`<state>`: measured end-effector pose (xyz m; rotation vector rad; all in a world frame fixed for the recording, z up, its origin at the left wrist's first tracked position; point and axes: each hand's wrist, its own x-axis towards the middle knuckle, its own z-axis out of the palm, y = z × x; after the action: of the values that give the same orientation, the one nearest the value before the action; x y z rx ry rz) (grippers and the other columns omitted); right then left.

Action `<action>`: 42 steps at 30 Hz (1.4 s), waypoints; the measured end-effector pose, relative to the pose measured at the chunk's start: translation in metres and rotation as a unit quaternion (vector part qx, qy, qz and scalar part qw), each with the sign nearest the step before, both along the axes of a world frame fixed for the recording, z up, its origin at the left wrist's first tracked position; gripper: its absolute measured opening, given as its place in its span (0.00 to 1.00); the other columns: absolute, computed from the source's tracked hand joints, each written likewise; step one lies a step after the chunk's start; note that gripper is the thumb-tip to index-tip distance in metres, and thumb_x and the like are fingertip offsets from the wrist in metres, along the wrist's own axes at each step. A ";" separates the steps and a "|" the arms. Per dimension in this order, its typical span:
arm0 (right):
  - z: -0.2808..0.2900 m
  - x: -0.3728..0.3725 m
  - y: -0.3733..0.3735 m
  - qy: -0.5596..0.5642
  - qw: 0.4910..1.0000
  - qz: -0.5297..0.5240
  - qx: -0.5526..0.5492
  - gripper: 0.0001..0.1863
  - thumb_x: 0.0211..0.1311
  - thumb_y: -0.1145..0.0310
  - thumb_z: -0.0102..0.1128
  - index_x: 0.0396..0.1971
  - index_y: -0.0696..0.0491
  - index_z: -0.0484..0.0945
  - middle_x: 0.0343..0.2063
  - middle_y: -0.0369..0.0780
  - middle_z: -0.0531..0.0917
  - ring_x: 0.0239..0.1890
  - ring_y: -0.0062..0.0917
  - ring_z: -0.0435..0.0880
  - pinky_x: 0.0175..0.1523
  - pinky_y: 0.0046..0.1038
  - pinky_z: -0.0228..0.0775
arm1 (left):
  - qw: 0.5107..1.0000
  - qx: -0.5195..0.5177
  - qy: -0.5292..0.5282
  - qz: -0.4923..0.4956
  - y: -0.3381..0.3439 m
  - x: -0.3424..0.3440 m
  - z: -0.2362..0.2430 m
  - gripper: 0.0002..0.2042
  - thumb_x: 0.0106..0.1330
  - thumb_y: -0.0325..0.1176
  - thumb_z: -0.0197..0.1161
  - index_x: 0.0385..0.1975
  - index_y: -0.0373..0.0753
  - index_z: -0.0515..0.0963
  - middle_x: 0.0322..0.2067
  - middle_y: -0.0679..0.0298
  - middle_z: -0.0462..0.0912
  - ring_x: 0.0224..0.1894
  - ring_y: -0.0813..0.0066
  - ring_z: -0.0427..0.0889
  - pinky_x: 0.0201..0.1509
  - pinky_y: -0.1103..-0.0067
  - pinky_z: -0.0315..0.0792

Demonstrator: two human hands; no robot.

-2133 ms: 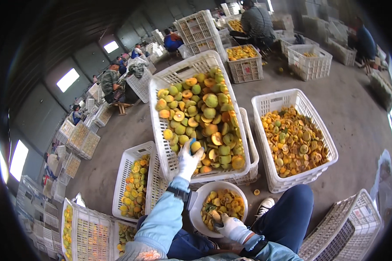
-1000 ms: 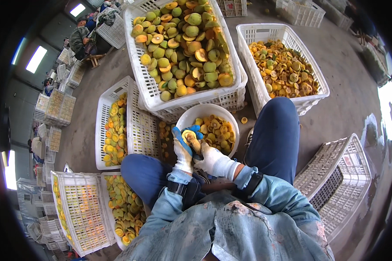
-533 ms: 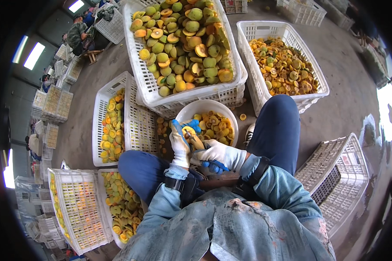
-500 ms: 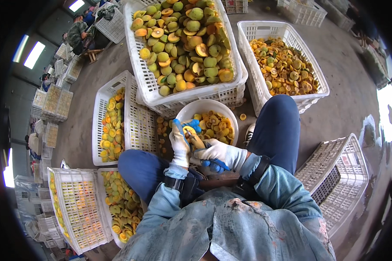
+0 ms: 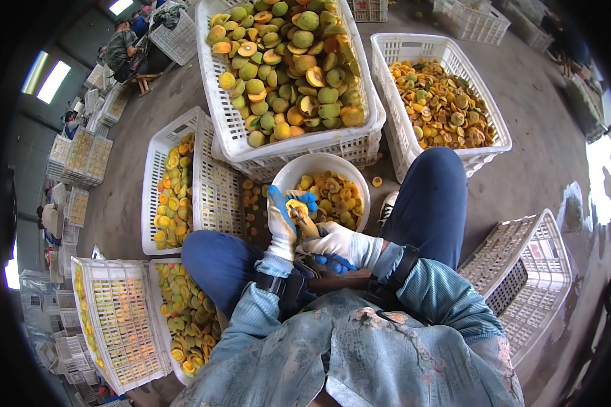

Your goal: Manually pitting and slicing apricots using a hand tool in an industrial food processing facility.

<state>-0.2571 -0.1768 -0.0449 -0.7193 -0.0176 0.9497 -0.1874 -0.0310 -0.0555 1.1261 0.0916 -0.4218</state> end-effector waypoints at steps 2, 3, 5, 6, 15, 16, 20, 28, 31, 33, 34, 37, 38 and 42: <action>0.005 0.000 0.001 0.064 0.998 -0.007 -0.014 0.11 0.59 0.72 0.54 0.41 0.56 0.72 0.23 0.32 0.75 0.23 0.15 0.75 0.26 0.15 0.67 | 0.995 0.002 -0.035 0.091 -0.004 -0.004 -0.005 0.36 0.60 0.65 0.39 0.24 0.30 0.74 0.22 0.54 0.79 0.24 0.68 0.79 0.30 0.77 0.76; 0.003 -0.002 -0.002 0.003 1.000 0.006 -0.027 0.11 0.59 0.71 0.54 0.41 0.56 0.72 0.23 0.32 0.75 0.23 0.15 0.75 0.25 0.16 0.67 | 0.996 0.029 -0.056 0.068 -0.002 -0.005 -0.002 0.35 0.61 0.64 0.39 0.26 0.30 0.74 0.24 0.54 0.79 0.25 0.68 0.79 0.32 0.76 0.76; 0.003 -0.004 -0.004 0.011 1.000 0.014 -0.018 0.10 0.59 0.67 0.55 0.38 0.55 0.73 0.20 0.32 0.75 0.20 0.15 0.74 0.21 0.16 0.64 | 0.990 0.080 -0.113 0.012 0.004 0.000 -0.009 0.35 0.62 0.64 0.37 0.27 0.30 0.74 0.24 0.54 0.79 0.25 0.68 0.79 0.32 0.76 0.76; 0.005 -0.005 -0.005 0.012 1.000 0.014 -0.019 0.10 0.59 0.67 0.55 0.38 0.55 0.73 0.20 0.32 0.75 0.20 0.15 0.74 0.21 0.16 0.64 | 0.976 0.130 -0.169 -0.042 0.005 0.001 -0.005 0.35 0.62 0.63 0.36 0.28 0.30 0.75 0.24 0.55 0.80 0.25 0.68 0.79 0.33 0.76 0.76; 0.042 -0.010 0.008 0.099 0.993 -0.036 -0.056 0.06 0.59 0.71 0.55 0.35 0.55 0.72 0.16 0.31 0.72 0.13 0.14 0.70 0.15 0.15 0.60 | 0.997 -0.052 -0.013 -0.058 0.001 -0.009 0.013 0.31 0.60 0.66 0.41 0.24 0.38 0.73 0.19 0.63 0.76 0.17 0.79 0.71 0.16 0.87 0.64; 0.041 -0.011 0.009 0.069 0.994 -0.054 -0.064 0.07 0.59 0.71 0.56 0.35 0.55 0.72 0.17 0.31 0.72 0.13 0.14 0.70 0.15 0.15 0.60 | 0.997 -0.053 -0.014 -0.059 -0.001 -0.011 0.017 0.31 0.60 0.66 0.41 0.24 0.38 0.73 0.19 0.63 0.76 0.17 0.79 0.71 0.16 0.87 0.64; 0.034 -0.014 0.009 0.050 0.996 -0.074 0.014 0.10 0.58 0.67 0.57 0.38 0.52 0.72 0.17 0.30 0.73 0.14 0.14 0.71 0.16 0.17 0.61 | 0.938 -0.330 0.093 -0.045 -0.002 -0.005 0.015 0.37 0.57 0.69 0.36 0.30 0.34 0.75 0.25 0.62 0.77 0.24 0.75 0.77 0.25 0.84 0.73; 0.004 -0.001 0.006 0.091 0.945 -0.132 -0.285 0.10 0.55 0.62 0.59 0.29 0.53 0.73 0.15 0.34 0.73 0.09 0.18 0.67 0.13 0.20 0.57 | 0.956 0.277 -0.009 0.098 0.036 0.027 -0.005 0.30 0.64 0.59 0.43 0.18 0.37 0.78 0.11 0.73 0.67 0.14 0.85 0.64 0.17 0.86 0.57; -0.025 -0.003 0.002 0.032 0.948 -0.156 -0.277 0.11 0.53 0.63 0.61 0.25 0.57 0.77 0.16 0.33 0.74 0.15 0.16 0.71 0.18 0.20 0.60 | 0.991 -0.103 -0.038 0.073 0.078 0.041 0.044 0.31 0.56 0.65 0.48 0.37 0.37 0.73 0.28 0.64 0.78 0.26 0.77 0.77 0.28 0.84 0.73; -0.014 -0.001 0.003 0.020 0.959 -0.154 -0.235 0.12 0.53 0.64 0.61 0.27 0.58 0.78 0.17 0.32 0.75 0.16 0.15 0.70 0.19 0.20 0.60 | 0.904 -0.320 -0.023 0.281 0.129 0.064 0.062 0.35 0.53 0.64 0.53 0.44 0.34 0.69 0.34 0.60 0.77 0.37 0.67 0.78 0.48 0.76 0.75; -0.010 -0.001 0.002 0.033 0.965 -0.149 -0.213 0.12 0.53 0.64 0.62 0.28 0.59 0.78 0.17 0.32 0.75 0.16 0.15 0.70 0.20 0.20 0.60 | 0.864 -0.339 -0.039 0.370 0.140 0.080 0.072 0.36 0.53 0.60 0.58 0.49 0.32 0.66 0.40 0.56 0.75 0.43 0.63 0.76 0.54 0.74 0.72; 0.005 0.001 0.009 0.057 0.962 -0.130 -0.233 0.15 0.52 0.64 0.62 0.35 0.59 0.75 0.19 0.33 0.75 0.17 0.15 0.72 0.20 0.19 0.62 | 0.943 -0.148 -0.065 0.292 0.129 0.097 0.086 0.37 0.53 0.52 0.63 0.56 0.33 0.60 0.45 0.52 0.72 0.46 0.61 0.75 0.53 0.70 0.72; 0.004 0.001 0.011 0.053 0.959 -0.134 -0.244 0.17 0.52 0.65 0.63 0.36 0.62 0.75 0.22 0.34 0.76 0.20 0.16 0.72 0.23 0.20 0.63 | 0.969 -0.062 -0.110 0.213 0.109 0.099 0.084 0.36 0.54 0.49 0.64 0.57 0.34 0.59 0.45 0.53 0.72 0.45 0.62 0.75 0.52 0.69 0.72; 0.006 0.000 0.004 0.041 0.959 -0.116 -0.254 0.19 0.51 0.65 0.63 0.39 0.62 0.74 0.25 0.34 0.77 0.24 0.16 0.74 0.28 0.20 0.65 | 0.888 0.379 -0.256 0.050 0.021 0.135 0.063 0.27 0.53 0.40 0.66 0.51 0.36 0.68 0.41 0.59 0.77 0.37 0.69 0.77 0.39 0.76 0.72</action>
<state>-0.2568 -0.1732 -0.0391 -1.1279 0.3900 0.7602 -0.0524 -0.0097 0.0071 1.9658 -0.1685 0.0404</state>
